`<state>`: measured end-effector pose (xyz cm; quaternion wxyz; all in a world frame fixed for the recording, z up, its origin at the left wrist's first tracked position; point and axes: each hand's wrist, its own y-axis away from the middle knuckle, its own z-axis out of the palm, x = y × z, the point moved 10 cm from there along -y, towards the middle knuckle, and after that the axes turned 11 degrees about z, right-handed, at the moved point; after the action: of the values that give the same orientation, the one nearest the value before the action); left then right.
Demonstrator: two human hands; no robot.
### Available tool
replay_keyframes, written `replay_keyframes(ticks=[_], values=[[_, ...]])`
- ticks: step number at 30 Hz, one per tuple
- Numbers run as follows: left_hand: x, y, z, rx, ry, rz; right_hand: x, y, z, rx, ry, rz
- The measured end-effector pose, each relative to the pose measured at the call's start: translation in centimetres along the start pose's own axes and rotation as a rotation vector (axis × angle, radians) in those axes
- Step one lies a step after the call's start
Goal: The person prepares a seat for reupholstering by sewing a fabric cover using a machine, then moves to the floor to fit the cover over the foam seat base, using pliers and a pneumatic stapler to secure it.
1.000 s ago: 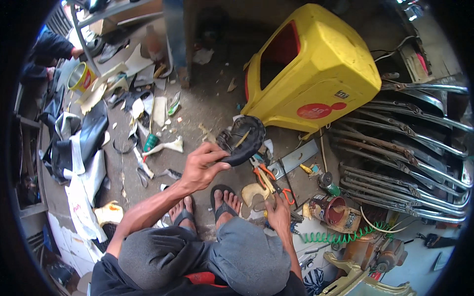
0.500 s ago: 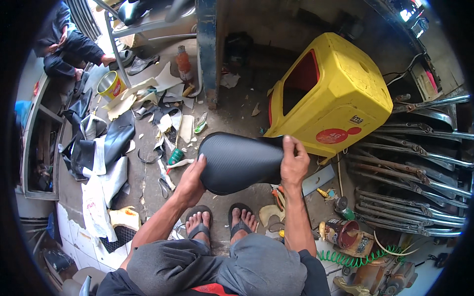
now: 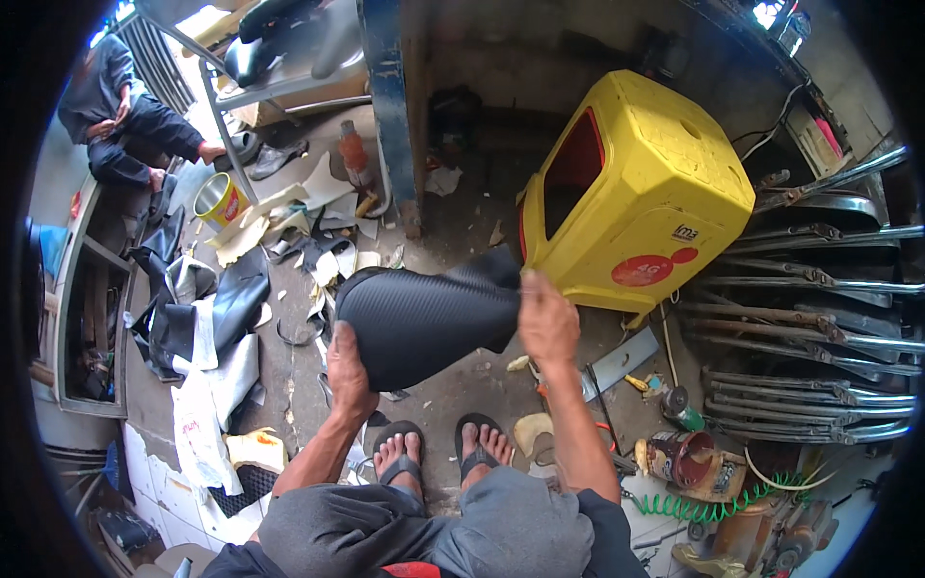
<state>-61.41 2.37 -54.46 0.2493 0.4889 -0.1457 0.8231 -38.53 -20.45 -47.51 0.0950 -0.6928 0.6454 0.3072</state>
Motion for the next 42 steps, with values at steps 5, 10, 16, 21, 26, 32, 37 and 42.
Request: replay_keyframes(ticks=[5, 10, 16, 21, 26, 32, 37, 42], values=[[5.4, -0.5, 1.2, -0.394, -0.092, 0.019, -3.2, 4.2, -1.8, -0.46, -1.053, -0.238], [16.5, -1.6, 4.9, -0.617, -0.141, -0.023, -9.0, 11.2, -7.1, -0.5, -0.794, -0.477], [21.8, 3.1, 11.5, -0.998, -1.039, 0.21, -10.7, 15.7, -7.9, -0.429, -0.438, -0.884], [21.7, 4.9, 11.2, -0.959, -1.149, 0.485, -11.1, 16.9, -7.8, -0.344, -0.412, -1.026], [23.2, 6.3, 12.5, -0.959, -1.164, 0.688, -11.0, 17.9, -8.2, -0.365, -0.339, -1.122], [22.9, 8.2, 14.7, -0.955, -1.353, 0.902, -12.3, 18.4, -6.9, -0.154, -0.107, -1.035], [21.7, 7.8, 14.9, -0.896, -1.49, 0.81, -11.4, 19.5, -7.6, -0.018, -0.155, -1.121], [21.2, 9.4, 12.1, -0.826, -1.387, 0.841, -11.9, 19.5, -8.7, -0.549, -0.366, -1.132]])
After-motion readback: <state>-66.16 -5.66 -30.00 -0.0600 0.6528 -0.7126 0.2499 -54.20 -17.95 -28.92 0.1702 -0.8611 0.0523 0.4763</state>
